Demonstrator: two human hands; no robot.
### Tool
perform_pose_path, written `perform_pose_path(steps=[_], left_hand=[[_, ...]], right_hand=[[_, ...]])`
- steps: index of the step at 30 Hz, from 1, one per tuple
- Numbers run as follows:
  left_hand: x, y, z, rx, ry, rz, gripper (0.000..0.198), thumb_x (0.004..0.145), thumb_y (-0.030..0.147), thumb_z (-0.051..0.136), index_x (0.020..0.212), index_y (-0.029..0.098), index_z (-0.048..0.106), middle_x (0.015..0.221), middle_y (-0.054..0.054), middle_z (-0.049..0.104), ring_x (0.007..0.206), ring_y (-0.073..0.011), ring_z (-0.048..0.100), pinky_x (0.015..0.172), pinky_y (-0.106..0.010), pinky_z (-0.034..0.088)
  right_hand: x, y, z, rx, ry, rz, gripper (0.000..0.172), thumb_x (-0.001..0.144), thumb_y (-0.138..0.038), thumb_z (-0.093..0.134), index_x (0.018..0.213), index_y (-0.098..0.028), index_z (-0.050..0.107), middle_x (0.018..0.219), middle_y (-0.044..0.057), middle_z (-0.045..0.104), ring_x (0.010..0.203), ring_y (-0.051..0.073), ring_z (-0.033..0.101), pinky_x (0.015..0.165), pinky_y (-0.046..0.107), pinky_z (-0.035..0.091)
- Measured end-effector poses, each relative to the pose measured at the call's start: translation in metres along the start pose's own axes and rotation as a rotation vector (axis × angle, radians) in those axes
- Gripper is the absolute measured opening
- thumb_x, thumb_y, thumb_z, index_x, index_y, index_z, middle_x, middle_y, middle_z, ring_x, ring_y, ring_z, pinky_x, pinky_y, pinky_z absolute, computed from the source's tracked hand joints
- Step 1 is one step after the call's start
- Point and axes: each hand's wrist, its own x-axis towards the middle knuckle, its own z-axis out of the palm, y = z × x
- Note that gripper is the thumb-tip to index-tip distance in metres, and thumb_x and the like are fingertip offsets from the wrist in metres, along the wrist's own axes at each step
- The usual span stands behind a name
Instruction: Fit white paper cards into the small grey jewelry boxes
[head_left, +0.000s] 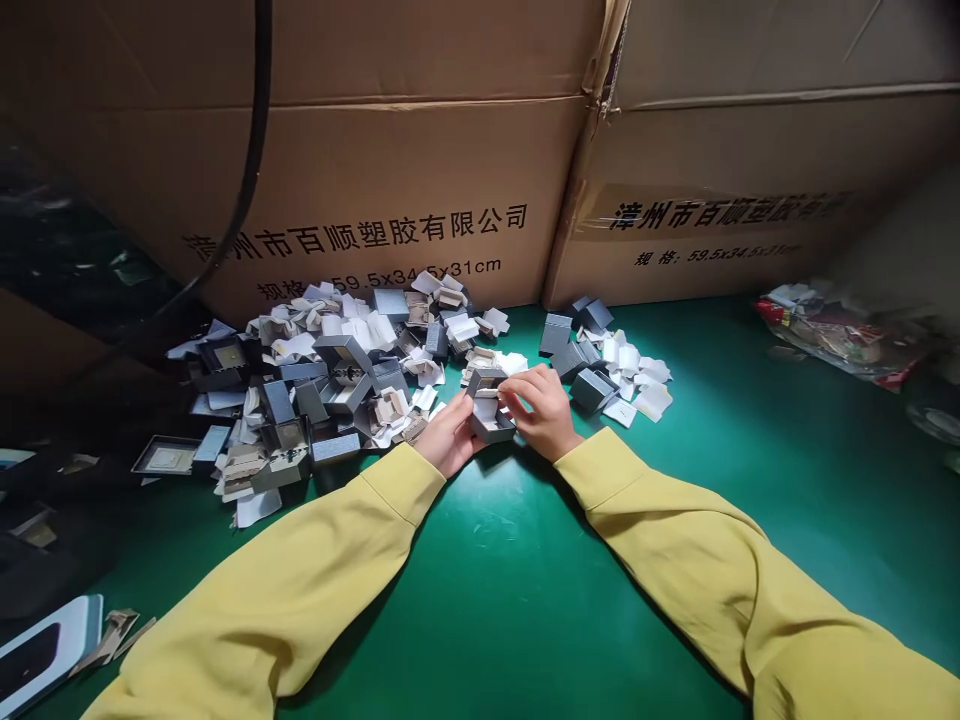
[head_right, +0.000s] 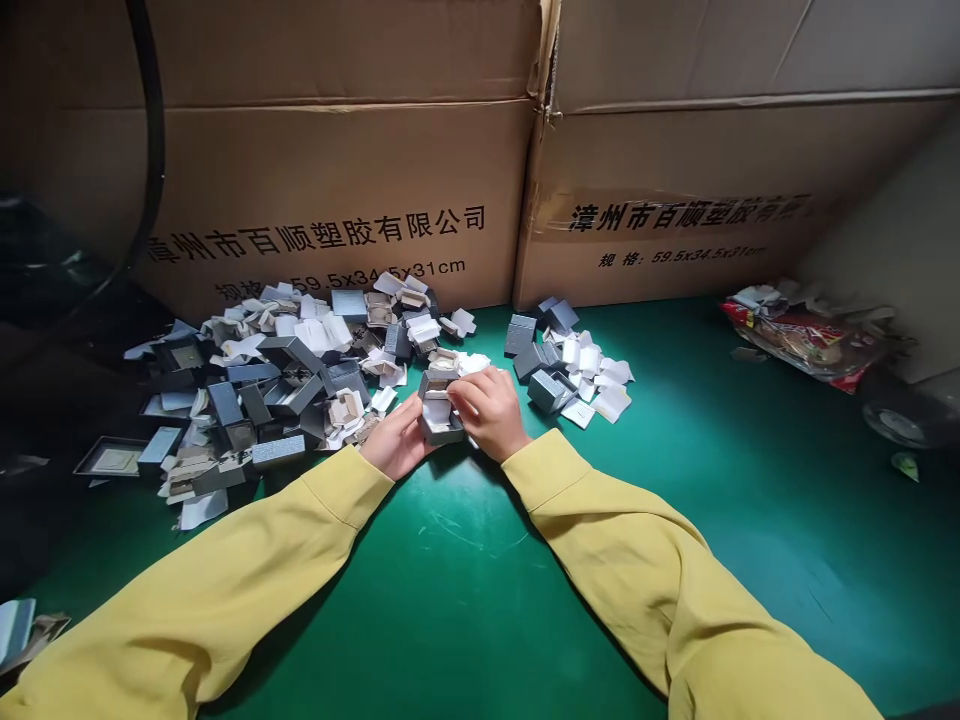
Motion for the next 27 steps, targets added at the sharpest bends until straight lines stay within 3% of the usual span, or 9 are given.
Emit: perform_pose_path(steps=[11, 17, 22, 24, 27], left_hand=[[0.002, -0.003, -0.006, 0.082, -0.037, -0.026, 0.032, 0.081, 0.029, 0.057, 0.112, 0.02, 0.053, 0.097, -0.008, 0.064, 0.08, -0.0176, 0.061, 0.071, -0.034, 0.052], [0.001, -0.006, -0.011, 0.1, -0.081, -0.044, 0.04, 0.08, 0.03, 0.058, 0.118, 0.019, 0.052, 0.096, -0.01, 0.065, 0.073, -0.018, 0.062, 0.064, -0.03, 0.05], [0.0, -0.006, -0.01, 0.148, -0.122, -0.034, 0.043, 0.078, 0.033, 0.059, 0.118, 0.019, 0.05, 0.094, -0.01, 0.065, 0.064, -0.0156, 0.061, 0.052, -0.026, 0.048], [0.0, -0.005, -0.008, 0.148, -0.131, -0.028, 0.044, 0.078, 0.033, 0.06, 0.118, 0.019, 0.05, 0.093, -0.01, 0.065, 0.064, -0.0161, 0.061, 0.05, -0.025, 0.049], [-0.001, -0.002, -0.005, 0.118, -0.13, -0.033, 0.039, 0.08, 0.03, 0.057, 0.116, 0.018, 0.05, 0.093, -0.011, 0.065, 0.064, -0.0169, 0.062, 0.051, -0.028, 0.05]], right_hand=[[-0.001, 0.001, 0.0, 0.071, -0.011, 0.2, 0.009, 0.083, -0.027, 0.052, 0.076, -0.021, 0.053, 0.073, 0.002, 0.057, 0.07, 0.015, 0.051, 0.067, 0.03, 0.041], [-0.002, -0.002, 0.0, 0.168, -0.013, 0.382, 0.014, 0.075, -0.028, 0.055, 0.083, -0.021, 0.046, 0.072, -0.002, 0.052, 0.058, 0.011, 0.047, 0.059, 0.025, 0.043], [0.001, -0.003, 0.007, 0.317, -0.075, 0.63, 0.019, 0.069, -0.03, 0.057, 0.08, -0.022, 0.043, 0.068, -0.005, 0.049, 0.051, 0.008, 0.044, 0.051, 0.022, 0.041], [0.001, -0.003, 0.008, 0.318, -0.083, 0.647, 0.02, 0.069, -0.03, 0.057, 0.08, -0.022, 0.043, 0.066, -0.006, 0.048, 0.049, 0.008, 0.042, 0.05, 0.022, 0.039], [0.001, -0.002, 0.003, 0.292, -0.092, 0.56, 0.021, 0.071, -0.032, 0.056, 0.085, -0.021, 0.045, 0.071, -0.004, 0.051, 0.052, 0.008, 0.043, 0.052, 0.022, 0.04]])
